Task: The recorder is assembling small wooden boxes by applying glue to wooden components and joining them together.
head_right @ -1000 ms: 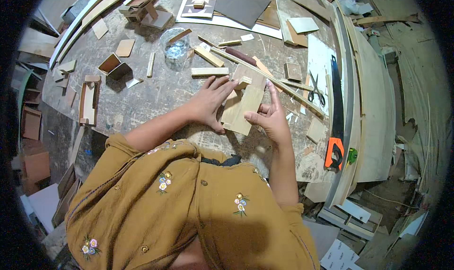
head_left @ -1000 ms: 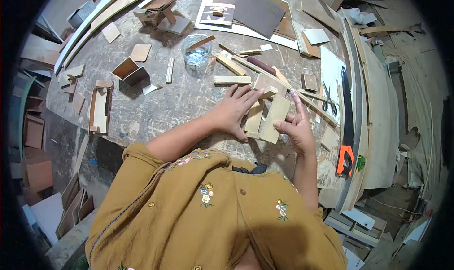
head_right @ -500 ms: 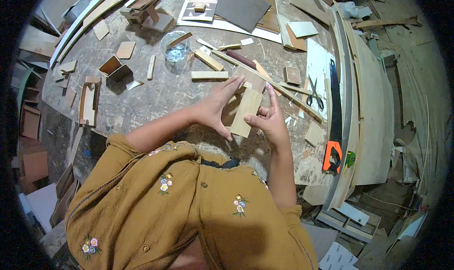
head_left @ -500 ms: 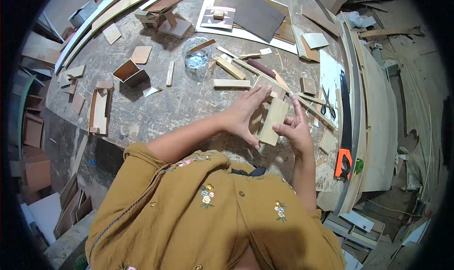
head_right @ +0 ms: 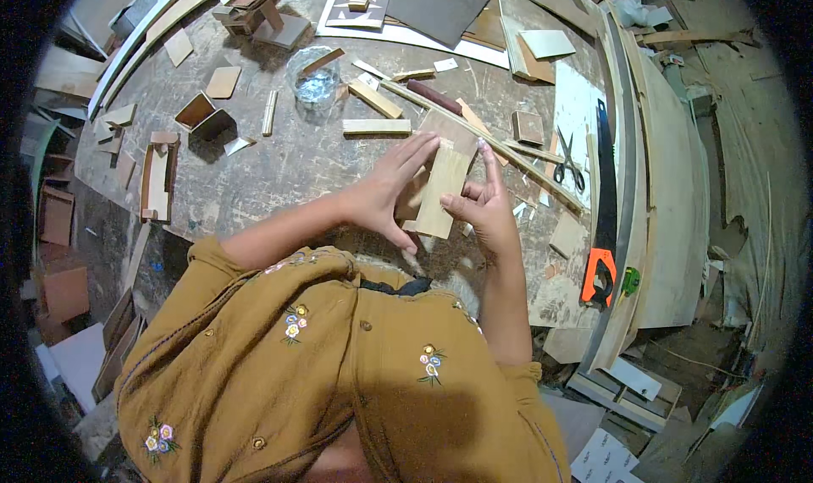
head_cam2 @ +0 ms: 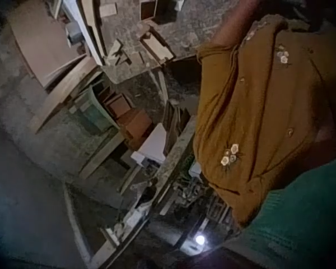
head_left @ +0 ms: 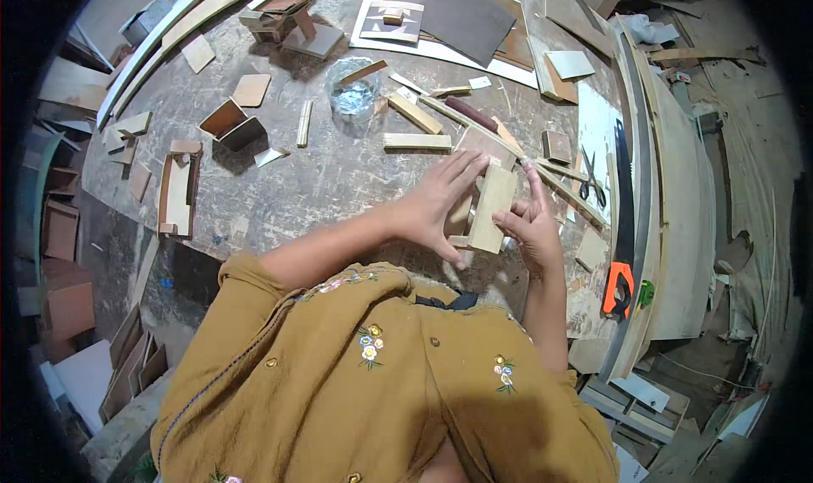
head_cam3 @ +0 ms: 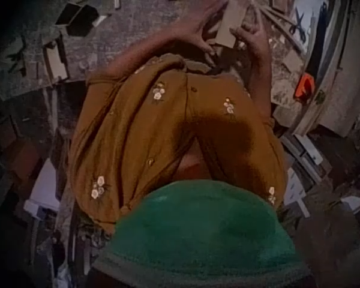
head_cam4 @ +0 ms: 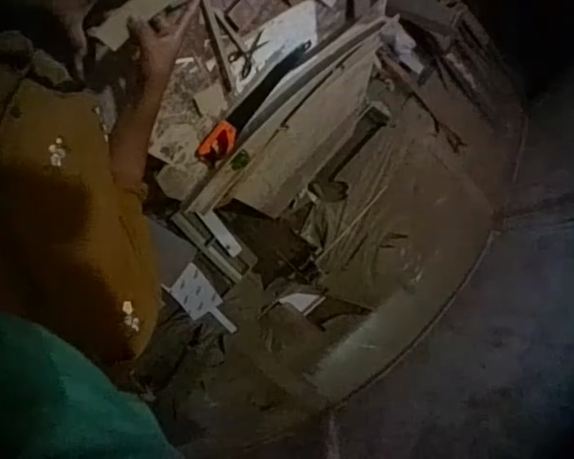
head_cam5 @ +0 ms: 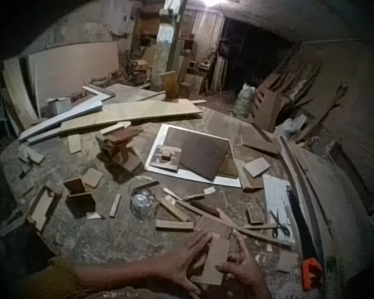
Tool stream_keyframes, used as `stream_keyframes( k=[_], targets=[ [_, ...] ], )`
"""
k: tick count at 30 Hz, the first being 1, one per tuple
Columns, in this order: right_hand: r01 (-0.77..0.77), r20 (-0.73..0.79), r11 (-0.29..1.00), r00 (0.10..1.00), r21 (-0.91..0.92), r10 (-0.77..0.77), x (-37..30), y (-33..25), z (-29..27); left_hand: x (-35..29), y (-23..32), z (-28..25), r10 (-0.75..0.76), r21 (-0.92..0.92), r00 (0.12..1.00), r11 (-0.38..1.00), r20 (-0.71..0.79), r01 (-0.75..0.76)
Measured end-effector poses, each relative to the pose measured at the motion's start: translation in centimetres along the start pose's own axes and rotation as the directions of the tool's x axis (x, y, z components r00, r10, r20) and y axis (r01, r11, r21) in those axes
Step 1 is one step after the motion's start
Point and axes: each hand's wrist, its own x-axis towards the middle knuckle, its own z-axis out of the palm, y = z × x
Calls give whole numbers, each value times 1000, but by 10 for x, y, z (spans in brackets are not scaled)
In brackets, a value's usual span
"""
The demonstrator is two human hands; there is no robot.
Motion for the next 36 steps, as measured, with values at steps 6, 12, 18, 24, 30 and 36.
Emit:
stream_keyframes(
  k=[6, 12, 18, 24, 30, 36],
  targets=[
    [11, -19, 1000, 1000, 20, -10, -4, -2, 4, -31, 11, -9, -67, 18, 990, 997, -126, 70],
    [28, -22, 999, 999, 41, -27, -4, 5, 0, -41, 9, -11, -117, -56, 983, 992, -139, 110],
    [13, -31, 1000, 999, -1, -13, -3, 3, 2, -27, 19, 6, -34, -252, 995, 968, -89, 10],
    [-6, -16, 999, 1000, 32, 7, -3, 1, 6, -28, 22, 18, -24, -405, 1000, 914, -18, 14],
    [-8, 7, 997, 1000, 81, 7, -2, 5, 4, -30, 21, 19, -36, -427, 999, 904, -4, 31],
    [11, -6, 998, 1000, 67, -11, -4, 6, 11, -33, 19, 18, -25, -444, 1000, 896, 14, 29]
  ],
)
